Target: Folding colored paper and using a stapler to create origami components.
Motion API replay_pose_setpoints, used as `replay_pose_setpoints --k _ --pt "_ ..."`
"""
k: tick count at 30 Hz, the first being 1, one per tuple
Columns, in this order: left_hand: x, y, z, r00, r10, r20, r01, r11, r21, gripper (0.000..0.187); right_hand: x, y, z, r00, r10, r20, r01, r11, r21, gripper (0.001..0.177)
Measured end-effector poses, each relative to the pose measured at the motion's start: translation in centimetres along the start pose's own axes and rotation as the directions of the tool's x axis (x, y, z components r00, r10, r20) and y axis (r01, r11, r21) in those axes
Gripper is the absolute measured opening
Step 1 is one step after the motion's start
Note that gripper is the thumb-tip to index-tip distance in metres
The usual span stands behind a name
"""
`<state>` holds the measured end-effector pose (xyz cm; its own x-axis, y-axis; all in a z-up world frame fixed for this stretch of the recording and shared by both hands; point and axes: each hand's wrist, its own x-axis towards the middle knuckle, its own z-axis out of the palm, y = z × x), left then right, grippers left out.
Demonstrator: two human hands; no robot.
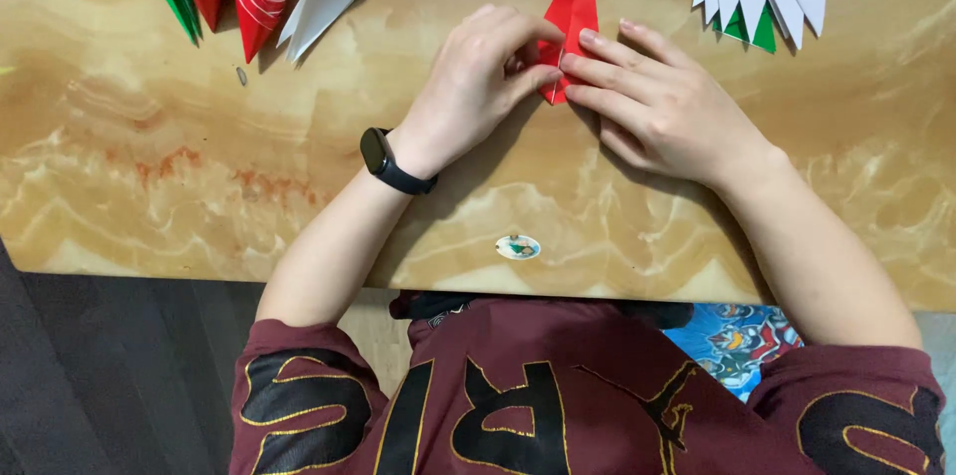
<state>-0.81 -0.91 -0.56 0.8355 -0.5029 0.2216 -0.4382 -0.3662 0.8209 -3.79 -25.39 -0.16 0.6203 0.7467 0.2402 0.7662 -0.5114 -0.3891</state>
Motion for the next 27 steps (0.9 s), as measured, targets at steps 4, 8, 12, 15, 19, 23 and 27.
replay_pose_setpoints --k 4,8,12,15,19,23,27 --pt "-0.4 -0.2 1.0 0.996 0.059 -0.065 -0.055 0.997 0.057 0.022 0.3 -0.6 -0.5 1.000 -0.014 -0.021 0.013 0.998 -0.060 0.032" --pt "-0.9 0.6 0.5 0.974 0.226 -0.021 -0.206 0.920 0.335 0.009 0.3 -0.6 -0.6 1.000 0.001 -0.006 -0.001 0.997 -0.071 0.037" --pt "-1.3 0.5 -0.5 0.947 0.297 0.123 -0.321 0.854 0.409 0.018 0.6 -0.6 -0.5 1.000 -0.001 -0.011 0.000 0.998 -0.057 0.035" --pt "-1.8 0.4 -0.5 0.936 0.310 0.166 -0.352 0.805 0.479 0.027 0.6 -0.4 -0.5 1.000 -0.008 -0.012 0.007 0.998 -0.059 0.028" --pt "-2.2 0.4 -0.3 0.947 0.289 0.142 -0.320 0.800 0.507 0.029 0.3 -0.3 -0.3 1.000 -0.005 -0.018 0.005 1.000 -0.022 0.029" --pt "-2.6 0.4 0.2 0.954 0.280 0.111 -0.295 0.799 0.523 0.030 0.1 -0.1 -0.1 1.000 0.001 -0.004 -0.001 1.000 -0.009 0.034" --pt "-2.8 0.5 0.8 0.969 0.239 0.064 -0.240 0.848 0.472 0.031 0.1 -0.2 0.0 1.000 -0.003 -0.026 0.003 1.000 0.013 0.036"
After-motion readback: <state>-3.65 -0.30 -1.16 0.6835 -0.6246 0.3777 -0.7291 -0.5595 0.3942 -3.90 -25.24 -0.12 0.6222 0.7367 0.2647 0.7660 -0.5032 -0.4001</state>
